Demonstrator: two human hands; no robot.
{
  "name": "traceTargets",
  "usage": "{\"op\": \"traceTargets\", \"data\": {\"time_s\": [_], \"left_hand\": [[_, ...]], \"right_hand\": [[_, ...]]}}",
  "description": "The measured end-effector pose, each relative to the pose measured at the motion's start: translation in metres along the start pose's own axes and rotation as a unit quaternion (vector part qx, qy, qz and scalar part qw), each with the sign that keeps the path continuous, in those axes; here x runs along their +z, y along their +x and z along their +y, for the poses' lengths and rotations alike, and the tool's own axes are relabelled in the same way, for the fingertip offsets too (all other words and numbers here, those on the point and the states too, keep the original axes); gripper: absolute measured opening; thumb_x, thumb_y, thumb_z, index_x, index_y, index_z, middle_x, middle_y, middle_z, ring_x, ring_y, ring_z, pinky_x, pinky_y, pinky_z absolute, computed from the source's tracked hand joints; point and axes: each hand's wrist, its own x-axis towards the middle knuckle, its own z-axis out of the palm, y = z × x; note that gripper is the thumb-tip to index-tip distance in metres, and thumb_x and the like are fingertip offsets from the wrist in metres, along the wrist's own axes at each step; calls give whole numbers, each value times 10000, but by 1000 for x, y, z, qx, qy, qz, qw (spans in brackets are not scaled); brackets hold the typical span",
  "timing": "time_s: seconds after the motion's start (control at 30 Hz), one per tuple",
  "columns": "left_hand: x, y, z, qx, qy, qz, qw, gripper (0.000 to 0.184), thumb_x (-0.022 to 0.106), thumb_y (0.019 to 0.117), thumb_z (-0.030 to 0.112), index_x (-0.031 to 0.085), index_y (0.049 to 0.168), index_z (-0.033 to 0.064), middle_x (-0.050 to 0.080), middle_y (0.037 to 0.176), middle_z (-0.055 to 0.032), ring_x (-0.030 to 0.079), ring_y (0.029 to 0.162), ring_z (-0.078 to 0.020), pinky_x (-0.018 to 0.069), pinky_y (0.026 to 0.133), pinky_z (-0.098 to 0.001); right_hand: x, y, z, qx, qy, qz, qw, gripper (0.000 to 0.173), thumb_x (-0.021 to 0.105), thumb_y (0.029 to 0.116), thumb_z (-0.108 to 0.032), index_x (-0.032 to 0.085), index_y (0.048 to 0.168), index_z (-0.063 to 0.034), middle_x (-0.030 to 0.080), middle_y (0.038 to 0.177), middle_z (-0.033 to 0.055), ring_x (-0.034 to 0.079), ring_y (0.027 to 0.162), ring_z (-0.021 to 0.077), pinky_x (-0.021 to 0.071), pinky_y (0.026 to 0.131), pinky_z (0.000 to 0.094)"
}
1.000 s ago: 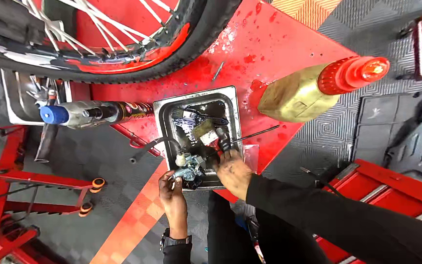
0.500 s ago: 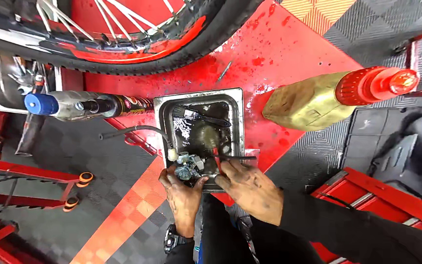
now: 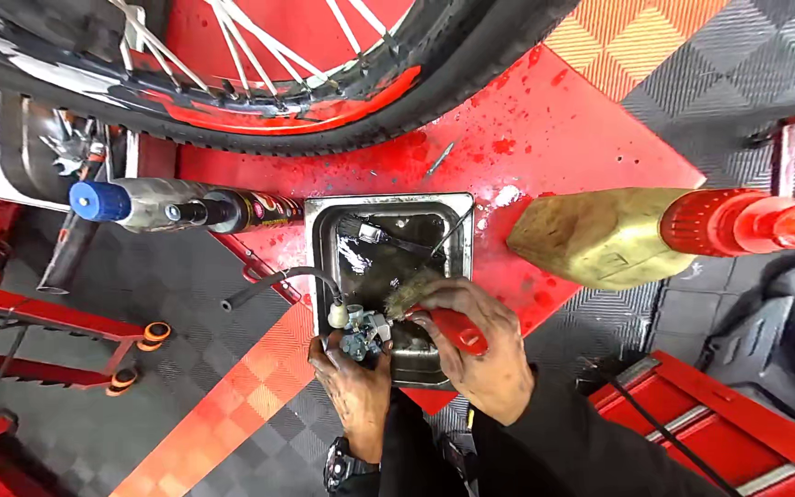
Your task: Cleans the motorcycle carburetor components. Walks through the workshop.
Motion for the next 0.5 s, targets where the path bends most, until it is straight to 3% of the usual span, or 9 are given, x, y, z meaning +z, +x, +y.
{"op": "traceTargets", "data": {"time_s": [0.07, 0.2, 0.37, 0.5], "left_hand": [[-1, 0, -1, 4, -4, 1, 1000, 910, 869, 649, 492, 559, 1324, -33, 411, 1438, -370, 486, 1259, -540, 462, 1010, -619], [-3, 0, -2, -1, -4, -14, 1000, 923, 887, 641, 464, 552, 1340, -36, 406, 1455, -359, 471, 1287, -539, 443, 1033, -631], [-1, 2, -6, 8, -4, -12, 1000, 955, 904, 625, 468, 535, 1346, -38, 399, 1465, -360, 461, 1302, -541, 437, 1055, -618], [-2, 6, -3, 3, -15, -15, 1000, 967, 925, 609, 451, 539, 1339, -52, 399, 1447, -370, 469, 1278, -543, 455, 1036, -607]], "right_hand": [[15, 4, -8, 16, 31, 6, 999, 150, 735, 936, -219, 718, 1030, -103, 717, 1087, 24, 691, 1041, 130, 612, 874, 311], [51, -1, 27, 9, -68, -113, 991, 183, 659, 983, -285, 700, 1077, -134, 707, 1064, 10, 691, 990, 148, 598, 859, 336], [43, 12, 19, 65, -28, -75, 995, 181, 698, 973, -278, 702, 1061, -119, 704, 1029, 2, 695, 910, 113, 616, 814, 346], [50, 13, 29, 66, -84, -95, 990, 235, 680, 985, -309, 695, 1087, -99, 709, 993, 38, 703, 889, 172, 609, 797, 389]]}}
